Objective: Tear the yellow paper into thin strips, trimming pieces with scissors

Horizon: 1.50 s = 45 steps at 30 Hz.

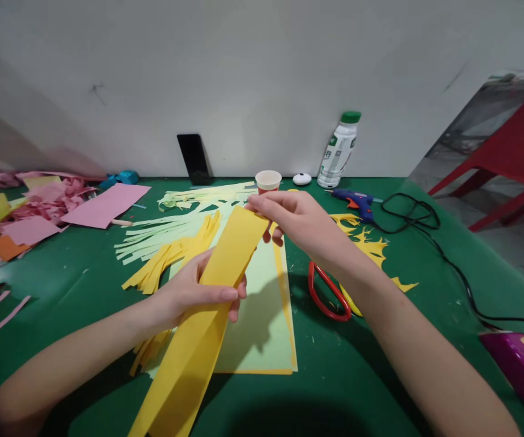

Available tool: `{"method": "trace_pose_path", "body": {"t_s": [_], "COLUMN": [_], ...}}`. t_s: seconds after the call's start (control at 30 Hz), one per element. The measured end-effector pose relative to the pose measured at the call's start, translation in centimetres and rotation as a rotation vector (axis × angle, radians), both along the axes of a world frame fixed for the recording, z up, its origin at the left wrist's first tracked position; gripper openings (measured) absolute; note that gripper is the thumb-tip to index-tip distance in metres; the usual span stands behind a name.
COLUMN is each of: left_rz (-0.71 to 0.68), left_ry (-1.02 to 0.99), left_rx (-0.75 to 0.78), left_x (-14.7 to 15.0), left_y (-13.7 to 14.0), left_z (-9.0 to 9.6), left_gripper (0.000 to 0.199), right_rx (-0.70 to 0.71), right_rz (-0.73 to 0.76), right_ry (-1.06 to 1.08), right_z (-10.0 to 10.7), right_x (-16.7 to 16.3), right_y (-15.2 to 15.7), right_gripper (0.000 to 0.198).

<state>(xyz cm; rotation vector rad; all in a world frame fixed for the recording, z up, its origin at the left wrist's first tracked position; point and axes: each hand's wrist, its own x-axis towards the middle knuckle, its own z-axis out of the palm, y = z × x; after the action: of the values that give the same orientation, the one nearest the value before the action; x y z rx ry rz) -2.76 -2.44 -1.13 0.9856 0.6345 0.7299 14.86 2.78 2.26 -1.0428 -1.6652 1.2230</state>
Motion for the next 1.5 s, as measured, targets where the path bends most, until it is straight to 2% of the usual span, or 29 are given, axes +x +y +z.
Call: {"method": "trace_pose_path", "body": {"t_s": [0.07, 0.2, 0.3, 0.47, 0.63, 0.87, 1.0, 1.33, 1.5], "left_rz": [0.063, 0.112, 0.101, 0.263, 0.339, 0.416, 0.416, 0.414, 0.436], "left_ry": [0.082, 0.196, 0.217, 0.351, 0.515, 0.712, 0.732, 0.669, 0.671], "left_rx": [0.011, 0.043, 0.073, 0.262, 0.444, 0.624, 0.648, 0.592, 0.582], "left_x": [0.1, 0.1, -0.3, -1.2, -1.7, -1.8, -1.8, -1.6, -1.6], "left_y": [-0.4, -0.9, -0.6, -0.1, -0.3, -0.2, -0.1, 0.0, -0.1], "left_z": [0.8, 1.6, 1.8, 2.8, 4.1, 4.1, 4.1, 4.1, 4.1], "left_gripper": [0.036, 0.042, 0.037, 0.025, 0.021, 0.031, 0.033, 0.034, 0.034], "right_rx": [-0.02, 0.034, 0.002, -0.099, -0.055, -0.013, -0.009, 0.026, 0.077], "right_rz": [0.008, 0.006, 0.001, 0.108, 0.055, 0.006, -0.017, -0.056, -0.038], "right_ry": [-0.001, -0.062, -0.041, 0.052, 0.071, 0.066, 0.044, 0.028, 0.04], "right_z": [0.2, 0.5, 0.5, 0.3, 0.2, 0.3, 0.4, 0.4, 0.5], "right_x": [0.3, 0.2, -0.3, -1.1, -1.4, -1.6, -1.7, -1.8, -1.8], "right_y": [-0.9, -2.3, -2.7, -3.6, -4.6, -4.6, -4.7, -4.9, -5.0], "right_gripper": [0.038, 0.02, 0.018, 0.017, 0.017, 0.014, 0.015, 0.02, 0.017]}}
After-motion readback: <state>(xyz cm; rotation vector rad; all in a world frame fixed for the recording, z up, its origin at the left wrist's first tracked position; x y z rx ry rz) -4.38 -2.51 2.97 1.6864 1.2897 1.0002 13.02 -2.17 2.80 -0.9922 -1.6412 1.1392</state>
